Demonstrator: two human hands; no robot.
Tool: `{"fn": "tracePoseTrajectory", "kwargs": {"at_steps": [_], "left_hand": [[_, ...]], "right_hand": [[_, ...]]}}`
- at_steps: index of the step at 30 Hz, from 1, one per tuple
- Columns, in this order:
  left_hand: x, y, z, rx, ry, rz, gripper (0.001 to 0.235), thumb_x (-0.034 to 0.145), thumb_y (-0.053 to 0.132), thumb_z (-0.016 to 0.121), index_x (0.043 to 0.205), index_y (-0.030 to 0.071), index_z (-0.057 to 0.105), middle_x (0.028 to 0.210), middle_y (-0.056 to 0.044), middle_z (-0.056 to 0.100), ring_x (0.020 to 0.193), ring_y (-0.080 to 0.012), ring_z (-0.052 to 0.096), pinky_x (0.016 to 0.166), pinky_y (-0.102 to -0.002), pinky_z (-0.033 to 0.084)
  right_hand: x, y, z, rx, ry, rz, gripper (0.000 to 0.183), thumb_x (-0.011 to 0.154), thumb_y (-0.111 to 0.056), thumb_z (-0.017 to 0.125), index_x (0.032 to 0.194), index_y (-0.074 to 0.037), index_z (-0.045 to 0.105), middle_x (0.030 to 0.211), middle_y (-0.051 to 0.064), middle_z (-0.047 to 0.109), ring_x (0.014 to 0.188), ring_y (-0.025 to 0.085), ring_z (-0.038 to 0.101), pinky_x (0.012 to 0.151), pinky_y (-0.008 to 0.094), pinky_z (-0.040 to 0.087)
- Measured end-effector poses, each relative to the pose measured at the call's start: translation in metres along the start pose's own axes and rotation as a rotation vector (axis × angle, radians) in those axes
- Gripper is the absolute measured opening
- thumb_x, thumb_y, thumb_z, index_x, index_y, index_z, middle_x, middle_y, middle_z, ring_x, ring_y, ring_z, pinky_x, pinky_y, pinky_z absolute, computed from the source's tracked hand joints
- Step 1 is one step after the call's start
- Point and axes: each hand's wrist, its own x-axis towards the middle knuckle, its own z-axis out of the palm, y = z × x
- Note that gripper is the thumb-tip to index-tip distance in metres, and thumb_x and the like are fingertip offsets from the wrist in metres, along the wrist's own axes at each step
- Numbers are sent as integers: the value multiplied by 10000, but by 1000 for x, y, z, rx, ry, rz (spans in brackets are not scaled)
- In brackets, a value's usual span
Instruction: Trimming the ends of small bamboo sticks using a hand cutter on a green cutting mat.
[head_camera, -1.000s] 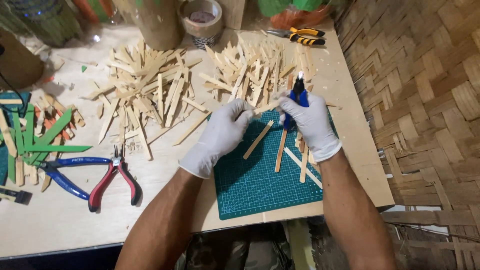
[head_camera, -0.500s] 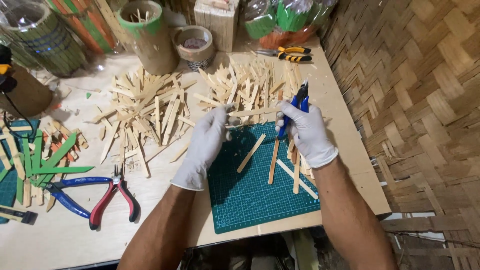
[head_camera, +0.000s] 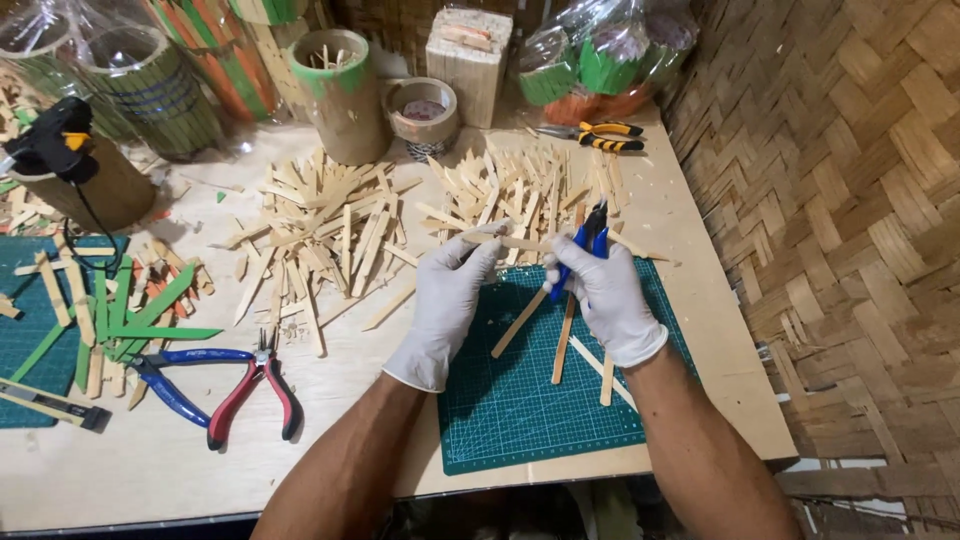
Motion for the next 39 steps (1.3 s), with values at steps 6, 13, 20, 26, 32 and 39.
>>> {"fn": "tracePoseTrajectory", "kwargs": {"at_steps": [6,13,20,26,32,39], "left_hand": [[7,24,-5,178,36,14,163,891,198,790,757,117,745,569,13,582,603,-65,447,569,-212,341],[-3,30,1,128,-59,38,158,923,228,768,828,107,735,655,-16,641,660,-89,507,609,-243,404],[-20,24,20,180,0,-147,145,742,164,867,842,123,769,644,-31,698,624,-77,579,489,-202,421],[-17,19,19,176,61,-194,179,693,164,887,833,120,785,634,-64,702,599,-88,612,431,-196,405],[-9,2,11,198,31,-169,209,722,181,890,886,93,794,683,-81,714,612,-93,616,390,-181,457],[-19,21,13,194,9,-144,171,810,169,845,957,93,803,860,-107,762,802,-149,663,596,-270,542]], "right_hand": [[-13,-4,4,-70,-180,38,141,767,31,850,802,-11,720,673,173,695,532,246,691,520,398,636],[-18,2,9,-54,-215,35,121,798,62,799,840,15,696,684,180,681,554,247,685,545,394,631],[-14,11,8,43,-211,105,187,825,16,813,977,-5,708,784,140,714,606,238,697,607,372,635],[-10,23,5,37,-219,143,262,818,-30,834,1056,-23,725,866,113,747,678,220,724,637,370,640],[-5,28,-1,2,-233,184,396,794,-26,844,1169,-19,718,993,136,769,762,250,748,651,367,645],[-21,6,12,80,-238,213,302,817,-12,811,1100,-37,709,942,126,764,721,246,742,663,378,644]]}}
